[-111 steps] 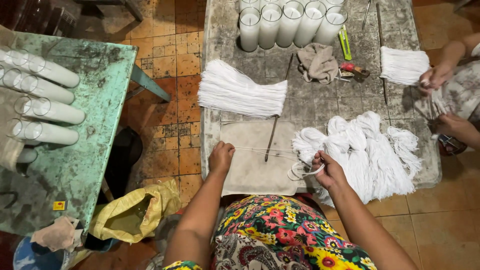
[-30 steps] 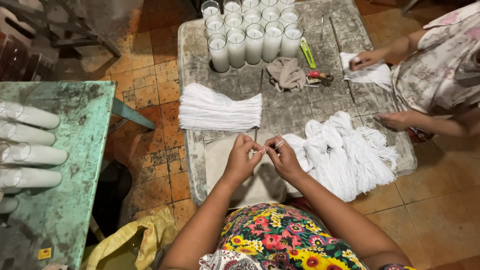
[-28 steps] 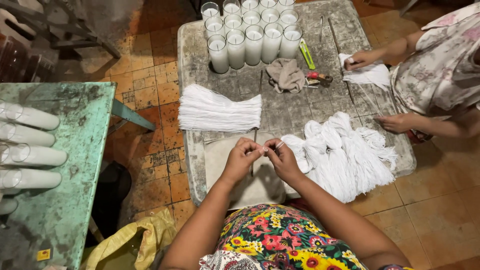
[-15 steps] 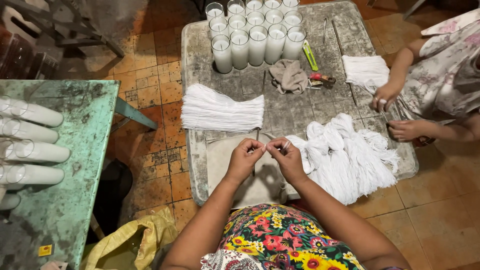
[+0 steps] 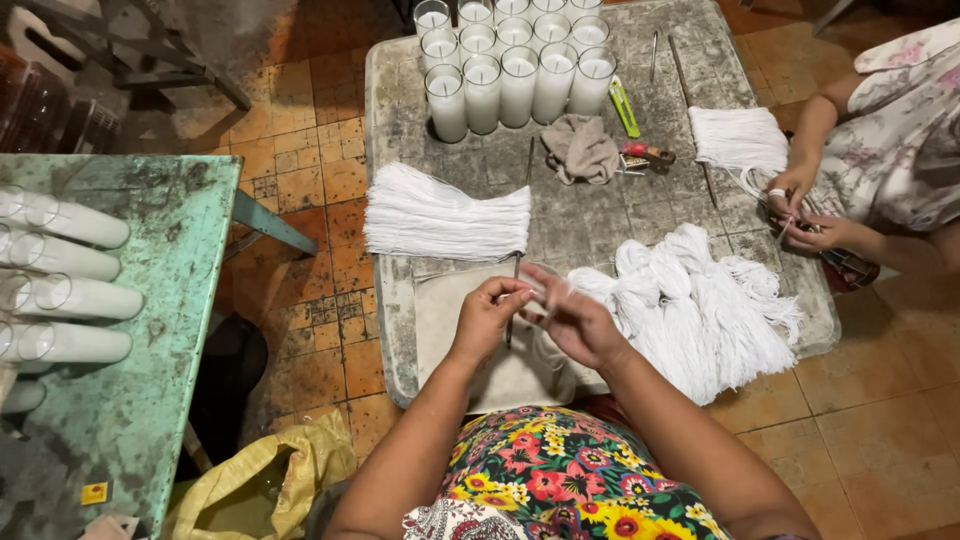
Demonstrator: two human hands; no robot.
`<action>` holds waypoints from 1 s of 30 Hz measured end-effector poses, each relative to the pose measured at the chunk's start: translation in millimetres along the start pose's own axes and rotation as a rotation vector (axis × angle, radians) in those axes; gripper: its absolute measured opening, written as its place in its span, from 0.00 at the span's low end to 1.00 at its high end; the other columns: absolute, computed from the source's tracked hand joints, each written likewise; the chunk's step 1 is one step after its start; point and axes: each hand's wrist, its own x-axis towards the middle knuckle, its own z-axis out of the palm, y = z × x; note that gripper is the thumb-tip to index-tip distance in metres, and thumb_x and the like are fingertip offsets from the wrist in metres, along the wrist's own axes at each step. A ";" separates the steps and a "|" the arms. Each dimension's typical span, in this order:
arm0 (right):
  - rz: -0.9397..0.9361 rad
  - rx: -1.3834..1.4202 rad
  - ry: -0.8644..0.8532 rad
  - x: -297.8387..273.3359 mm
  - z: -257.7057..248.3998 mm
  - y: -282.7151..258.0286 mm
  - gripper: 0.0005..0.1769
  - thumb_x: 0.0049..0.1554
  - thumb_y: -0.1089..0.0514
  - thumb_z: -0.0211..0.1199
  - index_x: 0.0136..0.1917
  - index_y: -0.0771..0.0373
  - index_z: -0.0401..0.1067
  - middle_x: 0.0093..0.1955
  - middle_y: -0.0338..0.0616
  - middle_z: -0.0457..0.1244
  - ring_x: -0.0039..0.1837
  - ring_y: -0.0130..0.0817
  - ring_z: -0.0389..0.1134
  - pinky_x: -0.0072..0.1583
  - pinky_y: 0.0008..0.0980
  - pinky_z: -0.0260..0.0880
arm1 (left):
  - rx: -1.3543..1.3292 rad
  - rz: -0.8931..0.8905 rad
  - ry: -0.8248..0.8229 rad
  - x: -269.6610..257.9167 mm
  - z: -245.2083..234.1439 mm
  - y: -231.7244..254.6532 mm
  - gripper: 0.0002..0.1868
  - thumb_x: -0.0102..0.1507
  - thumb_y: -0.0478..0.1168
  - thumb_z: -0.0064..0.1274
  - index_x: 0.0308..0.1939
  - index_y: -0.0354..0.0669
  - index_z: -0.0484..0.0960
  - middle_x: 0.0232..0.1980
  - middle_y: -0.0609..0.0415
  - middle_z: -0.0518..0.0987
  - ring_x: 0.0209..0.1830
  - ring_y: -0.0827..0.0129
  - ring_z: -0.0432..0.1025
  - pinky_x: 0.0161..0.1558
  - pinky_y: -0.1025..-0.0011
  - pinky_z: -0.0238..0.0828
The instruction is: Bundling and tying cotton wicks for candle production at a workshop table.
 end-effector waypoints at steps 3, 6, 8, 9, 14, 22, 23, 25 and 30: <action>-0.030 -0.467 -0.247 -3.2 -26.9 19.3 0.08 0.56 0.54 0.69 0.43 0.60 0.76 0.77 0.47 0.52 0.77 0.47 0.51 0.74 0.47 0.47 | 0.179 0.098 -0.023 2.8 -2.9 -4.2 0.08 0.60 0.40 0.68 0.42 0.47 0.90 0.36 0.59 0.76 0.33 0.82 0.67 0.39 0.81 0.69; -0.060 -0.676 -0.293 -11.9 -27.0 26.5 0.09 0.50 0.60 0.76 0.44 0.63 0.80 0.72 0.49 0.57 0.76 0.44 0.53 0.75 0.47 0.47 | 0.284 0.096 -0.080 4.6 -2.0 -20.2 0.06 0.62 0.39 0.65 0.42 0.47 0.89 0.37 0.55 0.77 0.37 0.75 0.69 0.43 0.74 0.70; -0.069 -0.604 -0.196 -5.5 -17.9 6.7 0.11 0.48 0.66 0.77 0.47 0.66 0.81 0.62 0.49 0.67 0.69 0.39 0.63 0.72 0.45 0.58 | 0.274 0.062 -0.108 5.2 -4.6 -32.4 0.06 0.63 0.37 0.62 0.43 0.45 0.89 0.37 0.51 0.79 0.39 0.71 0.70 0.45 0.70 0.71; -0.232 -0.572 -0.062 1.6 -13.5 -13.9 0.20 0.59 0.63 0.62 0.64 0.66 0.65 0.73 0.51 0.57 0.77 0.40 0.53 0.76 0.40 0.54 | 0.248 0.034 -0.099 3.2 -6.4 -38.3 0.06 0.62 0.38 0.65 0.42 0.45 0.90 0.37 0.52 0.80 0.39 0.72 0.71 0.45 0.72 0.72; -0.357 0.008 0.380 11.0 -63.4 -129.5 0.11 0.67 0.51 0.56 0.60 0.47 0.76 0.49 0.29 0.71 0.42 0.23 0.72 0.46 0.20 0.75 | 0.342 0.011 -0.077 7.0 -46.0 -74.9 0.10 0.59 0.43 0.69 0.43 0.47 0.91 0.35 0.49 0.82 0.36 0.73 0.73 0.42 0.73 0.71; -0.445 -1.066 0.506 5.5 -144.7 -121.8 0.21 0.60 0.64 0.70 0.67 0.60 0.73 0.49 0.48 0.68 0.47 0.35 0.68 0.51 0.33 0.70 | 0.610 -0.257 -0.077 -0.8 -84.9 -114.6 0.09 0.61 0.45 0.64 0.43 0.50 0.91 0.35 0.51 0.84 0.38 0.67 0.76 0.42 0.68 0.72; -0.444 -1.065 0.505 11.2 -148.8 -100.1 0.21 0.60 0.64 0.70 0.67 0.60 0.73 0.49 0.48 0.68 0.47 0.35 0.68 0.51 0.33 0.70 | 0.611 -0.258 -0.077 -0.8 -86.8 -118.2 0.09 0.61 0.45 0.64 0.43 0.50 0.91 0.35 0.51 0.84 0.38 0.67 0.76 0.42 0.68 0.72; 0.200 -1.603 0.495 23.0 -156.7 -56.5 0.24 0.53 0.44 0.74 0.61 0.52 0.78 0.61 0.49 0.69 0.63 0.57 0.70 0.62 0.54 0.71 | 0.663 -0.296 -0.114 0.3 -91.1 -125.2 0.09 0.61 0.46 0.63 0.44 0.51 0.91 0.36 0.51 0.85 0.40 0.63 0.77 0.44 0.66 0.73; 0.377 -1.993 0.419 37.9 -284.6 37.3 0.21 0.54 0.46 0.69 0.60 0.47 0.74 0.63 0.36 0.64 0.59 0.50 0.73 0.58 0.52 0.75 | 0.703 -0.331 -0.120 -5.2 -91.7 -116.0 0.09 0.61 0.46 0.63 0.43 0.53 0.91 0.37 0.52 0.86 0.41 0.64 0.79 0.44 0.67 0.73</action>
